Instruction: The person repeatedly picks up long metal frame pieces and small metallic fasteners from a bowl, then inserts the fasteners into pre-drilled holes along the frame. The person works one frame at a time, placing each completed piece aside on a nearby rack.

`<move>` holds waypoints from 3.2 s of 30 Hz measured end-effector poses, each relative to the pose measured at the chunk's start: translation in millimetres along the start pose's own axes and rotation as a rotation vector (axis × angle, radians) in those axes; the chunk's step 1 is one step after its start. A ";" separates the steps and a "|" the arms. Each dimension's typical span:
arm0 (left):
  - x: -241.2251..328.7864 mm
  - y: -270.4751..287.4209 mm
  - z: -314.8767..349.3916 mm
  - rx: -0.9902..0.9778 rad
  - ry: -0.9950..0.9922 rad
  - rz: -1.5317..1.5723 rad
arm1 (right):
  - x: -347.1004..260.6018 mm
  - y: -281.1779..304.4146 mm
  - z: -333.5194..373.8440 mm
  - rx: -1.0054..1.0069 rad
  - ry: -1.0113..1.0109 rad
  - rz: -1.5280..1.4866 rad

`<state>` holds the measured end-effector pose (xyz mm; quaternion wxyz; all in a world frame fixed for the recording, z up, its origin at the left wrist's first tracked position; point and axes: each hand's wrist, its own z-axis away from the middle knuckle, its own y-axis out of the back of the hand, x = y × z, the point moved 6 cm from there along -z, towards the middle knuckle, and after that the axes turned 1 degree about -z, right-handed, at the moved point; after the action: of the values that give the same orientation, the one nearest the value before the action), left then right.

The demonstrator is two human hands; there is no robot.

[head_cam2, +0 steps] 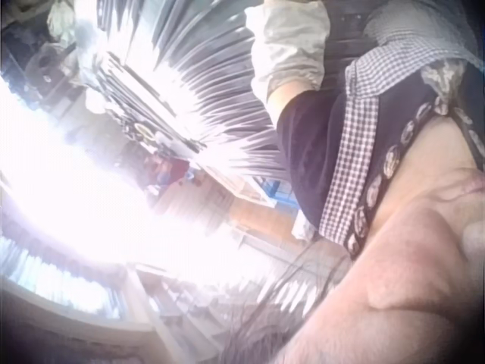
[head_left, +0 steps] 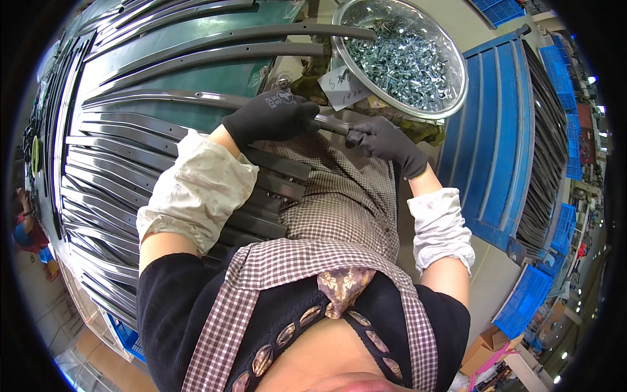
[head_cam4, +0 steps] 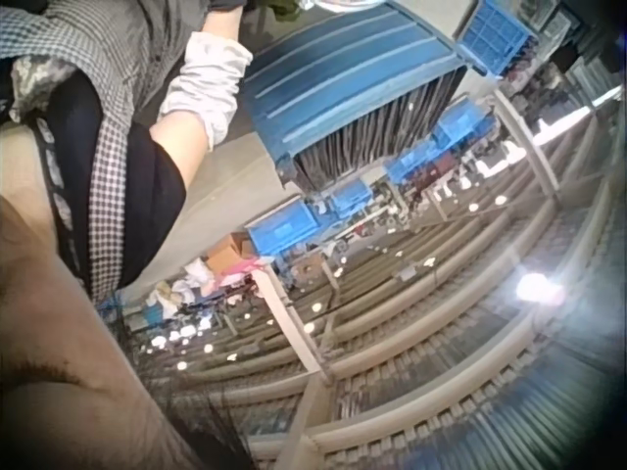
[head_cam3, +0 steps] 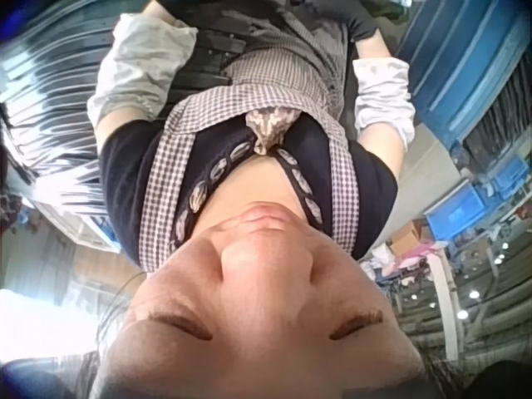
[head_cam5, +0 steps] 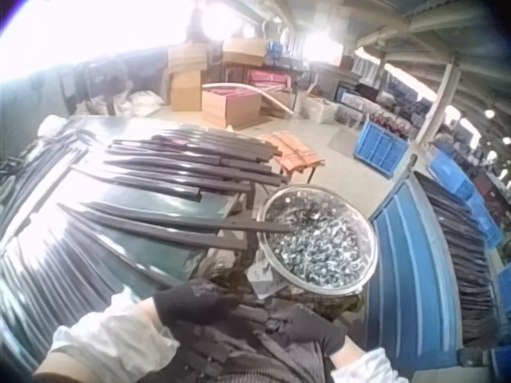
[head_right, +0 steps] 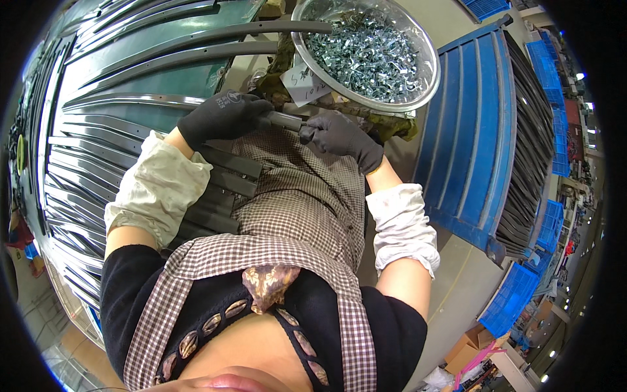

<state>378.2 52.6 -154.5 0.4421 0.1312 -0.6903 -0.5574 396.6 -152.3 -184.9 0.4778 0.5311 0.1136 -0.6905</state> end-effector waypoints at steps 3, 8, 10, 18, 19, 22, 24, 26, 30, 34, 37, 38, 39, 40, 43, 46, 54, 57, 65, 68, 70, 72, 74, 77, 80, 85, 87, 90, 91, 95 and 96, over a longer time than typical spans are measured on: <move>1.4 1.4 0.8 0.001 -0.036 -0.028 | 28.4 -14.0 -10.9 -0.038 0.199 0.231; 5.3 4.4 1.4 -0.103 0.001 -0.015 | 4.4 -19.3 2.8 -0.015 0.511 0.554; 4.4 6.6 1.1 -0.046 -0.008 0.036 | -1.0 -12.3 8.1 0.019 0.404 0.341; 3.0 6.8 -1.1 0.004 -0.038 0.108 | -25.0 -1.5 22.0 0.280 0.479 0.819; 4.2 7.5 -1.8 0.012 -0.039 0.113 | -25.5 -0.8 23.6 0.284 0.466 0.821; 4.3 8.5 -0.4 0.009 -0.045 0.102 | -36.7 -0.2 27.6 0.279 0.461 0.838; 3.5 8.2 -1.4 -0.001 -0.055 0.091 | -37.3 0.0 28.2 0.265 0.479 0.878; 2.9 7.8 -2.3 -0.011 -0.054 0.082 | -39.5 1.3 31.1 0.331 0.533 0.782; 3.5 10.8 -3.9 -0.038 0.059 0.051 | -1.8 -4.6 17.4 0.223 0.425 0.610; 0.8 11.3 -2.4 -0.026 0.080 0.067 | -16.4 -9.8 22.1 0.185 0.575 0.792; -6.5 2.7 -0.7 0.065 -0.001 0.060 | -11.5 -1.3 23.1 0.243 0.542 0.660; -6.6 7.4 -1.9 0.123 -0.036 0.058 | -11.3 7.5 27.3 0.292 0.488 0.513; -8.7 9.3 -1.4 0.122 -0.024 0.046 | -10.1 16.1 32.1 0.341 0.433 0.365; -7.7 10.5 2.0 0.121 -0.012 0.034 | -8.2 24.4 37.4 0.398 0.365 0.352; -1.0 18.9 1.9 0.123 0.000 0.036 | 3.8 59.9 58.3 0.533 0.107 0.120; -1.1 21.7 0.4 0.119 0.000 0.061 | 16.0 81.7 68.0 0.600 0.116 -0.381; -8.4 22.5 7.5 0.175 -0.054 0.028 | 28.1 60.1 83.3 0.660 0.238 -0.818; -17.1 16.9 8.1 0.160 -0.040 0.009 | 30.7 30.2 83.6 0.705 0.372 -0.822; -11.1 19.3 8.5 0.101 -0.049 0.021 | 43.1 -1.8 64.1 0.538 0.445 -1.000; -13.1 17.0 9.9 0.134 -0.072 0.004 | 46.0 -4.0 60.5 0.520 0.459 -1.037; -16.0 14.1 11.2 0.140 -0.067 -0.008 | 46.6 -8.7 53.2 0.487 0.450 -1.077; -16.9 14.8 9.4 0.132 -0.056 -0.012 | 49.7 -20.0 39.6 0.436 0.420 -1.146; -16.1 15.8 8.2 0.093 -0.027 -0.010 | 53.4 -26.9 33.1 0.458 0.410 -1.215; -16.1 18.8 8.6 0.141 -0.051 -0.004 | 45.6 -26.3 32.8 0.482 0.353 -1.178; -18.6 15.2 11.0 0.173 -0.079 0.013 | 46.6 -15.8 34.7 0.412 0.346 -1.145; -13.5 23.4 6.4 0.122 0.015 -0.011 | 91.0 67.0 88.7 0.899 0.436 -1.008; -18.9 21.1 7.1 0.128 0.025 -0.025 | 49.5 90.5 101.6 1.026 0.526 -0.746; -25.1 18.1 8.7 0.147 0.011 0.013 | 22.1 114.3 90.2 0.945 0.411 -0.487; -26.4 17.7 9.3 0.159 0.009 0.008 | 17.7 120.8 80.1 0.874 0.334 -0.424; -29.7 14.1 11.6 0.176 0.023 -0.015 | -14.2 119.8 12.5 0.873 0.260 0.568; -30.1 13.5 9.7 0.177 0.024 -0.018 | -5.9 124.4 -5.4 0.844 0.154 0.634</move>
<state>392.4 83.8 -156.4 0.4320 0.1824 -0.7305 -0.4965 497.0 -209.9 -138.5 0.3981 0.7344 -0.3054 -0.4571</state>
